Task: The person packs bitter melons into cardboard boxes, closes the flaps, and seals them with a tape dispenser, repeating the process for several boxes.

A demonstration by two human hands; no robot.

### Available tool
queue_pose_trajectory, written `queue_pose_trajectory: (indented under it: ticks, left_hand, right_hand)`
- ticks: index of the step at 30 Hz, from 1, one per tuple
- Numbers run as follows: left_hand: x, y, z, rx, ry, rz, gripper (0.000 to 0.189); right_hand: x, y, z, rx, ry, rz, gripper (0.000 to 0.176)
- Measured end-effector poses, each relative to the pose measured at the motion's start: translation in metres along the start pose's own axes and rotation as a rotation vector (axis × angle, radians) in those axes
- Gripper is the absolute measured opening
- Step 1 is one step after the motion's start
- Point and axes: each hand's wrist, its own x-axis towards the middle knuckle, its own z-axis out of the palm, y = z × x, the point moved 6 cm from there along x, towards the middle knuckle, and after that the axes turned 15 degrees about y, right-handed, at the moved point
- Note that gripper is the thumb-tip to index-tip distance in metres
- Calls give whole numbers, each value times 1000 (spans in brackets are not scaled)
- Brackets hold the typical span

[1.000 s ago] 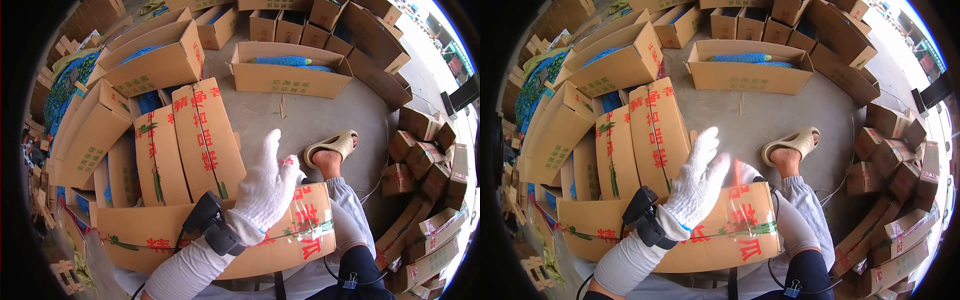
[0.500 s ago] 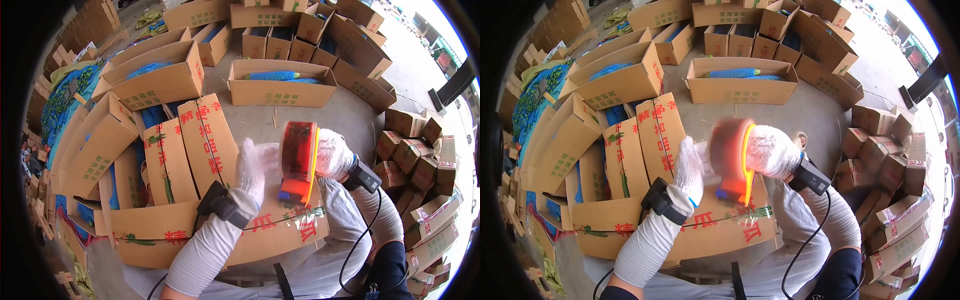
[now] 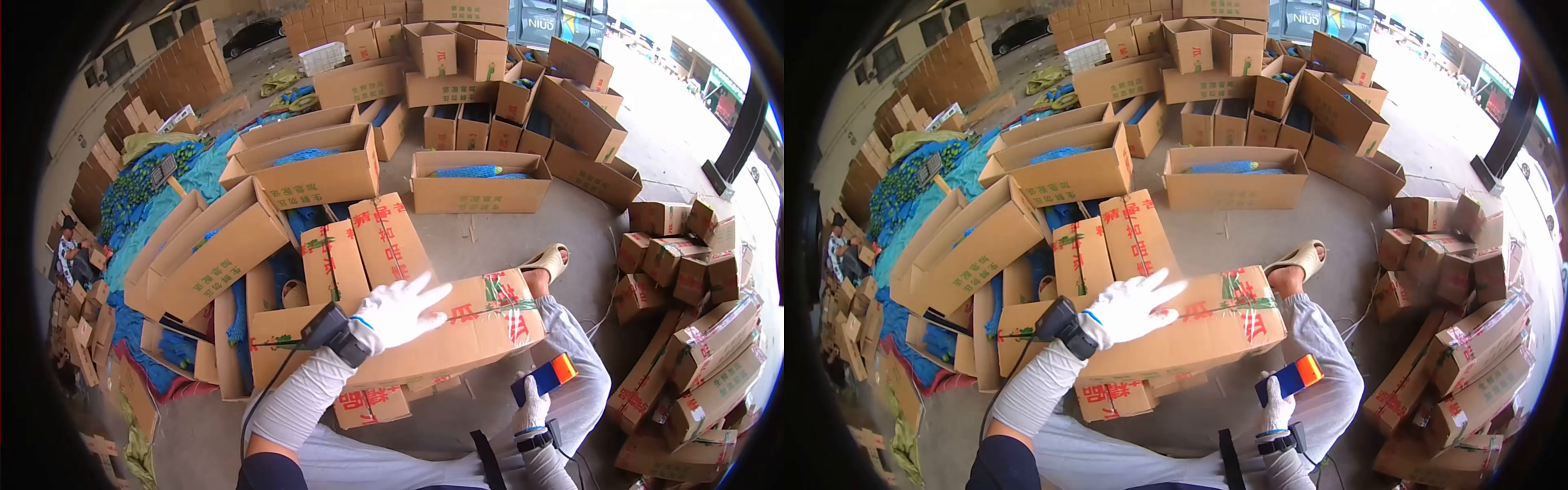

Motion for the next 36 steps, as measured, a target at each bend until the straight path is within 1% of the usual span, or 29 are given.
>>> queue_pose_trajectory:
  ticks: [1, 2, 3, 5, 6, 7, 8, 9, 10, 11, 12, 14, 15, 17, 18, 21, 22, 23, 25, 27, 28, 29, 30, 31, 32, 33, 34, 35, 36]
  left_hand:
    - [-25, -45, -24, -70, -91, -228, 60]
    - [-55, -90, -41, -104, -229, -456, 56]
    - [-96, -144, -39, -52, -86, -460, 52]
    - [-159, -163, -62, -115, -64, -509, 48]
    - [-181, -155, -66, -114, -70, -537, 47]
    - [-203, -141, -70, -116, -80, -565, 47]
    - [-220, -127, -67, -156, -69, -593, 47]
    - [-235, -107, -61, -300, 38, -560, 50]
    - [-240, -90, -53, -258, 157, -298, 52]
    - [-248, -68, -31, -539, 59, -455, 54]
    - [-257, -46, -8, -794, -16, -642, 57]
    - [-240, 19, 23, -973, 177, -632, 71]
    - [-223, 55, 18, -948, 101, -692, 63]
    - [-202, 106, 50, -1692, 141, -1037, 58]
    - [-196, 110, 59, -1872, 108, -1123, 57]
    - [-176, 110, 95, -2438, -36, -1462, 54]
    - [-173, 105, 100, -2445, -119, -1393, 55]
    - [-174, 103, 103, -2452, -198, -1330, 56]
    - [-175, 117, 90, -2239, -337, -1221, 59]
    - [-182, 132, 87, -2041, -530, -1128, 57]
    - [-183, 138, 83, -2040, -557, -929, 56]
    - [-172, 132, 72, -1919, -319, -878, 56]
    - [-157, 129, 50, -1789, -91, -816, 55]
    - [-140, 128, 26, -1650, 127, -749, 56]
    - [-118, 125, 2, -1547, 350, -674, 57]
    - [-95, 125, -11, -1593, 438, -536, 59]
    - [-71, 135, -13, -1661, 329, -503, 63]
    - [-53, 148, -13, -1725, 220, -471, 66]
    - [-42, 163, -6, -1818, 82, -510, 68]
  right_hand:
    - [-11, 16, 3, 49, -19, 43, 25]
    - [-19, 25, 12, -16, -49, 66, 27]
    - [-24, 33, 23, -78, -50, 21, 28]
    - [-46, 25, 63, -53, 54, -105, 28]
    - [-45, 30, 82, -18, 119, -109, 28]
    - [-35, 39, 105, -14, 84, -112, 29]
    - [-29, 34, 136, -73, 19, -236, 27]
    - [-25, 41, 169, -29, -33, -156, 25]
    - [-42, 23, 206, -275, -110, -50, 25]
    - [-5, 54, 236, -311, -219, -322, 28]
    - [-10, 54, 269, -381, -311, -442, 27]
    - [-76, 4, 311, -755, -415, -643, 35]
    - [-82, 2, 326, -841, -598, -658, 38]
    - [-71, 16, 335, -1161, -866, -852, 45]
    - [-77, 4, 328, -1136, -949, -939, 45]
    - [-60, -30, 300, -1298, -961, -1023, 43]
    - [-56, -49, 292, -1249, -941, -1130, 35]
    - [-48, -64, 282, -1232, -925, -1182, 37]
    - [-32, -100, 252, -1257, -820, -1181, 37]
    - [-42, -149, 213, -1071, -592, -1013, 36]
    - [-46, -168, 189, -893, -508, -894, 29]
    - [-46, -177, 164, -773, -504, -690, 22]
    - [-57, -192, 143, -620, -507, -668, 19]
    - [-76, -207, 123, -632, -500, -542, 22]
    - [-82, -210, 100, -696, -575, -563, 23]
    - [-97, -213, 87, -608, -669, -490, 24]
    - [-103, -203, 66, -588, -745, -335, 24]
    - [-113, -188, 50, -420, -727, -85, 25]
    - [-121, -182, 38, -393, -701, -30, 27]
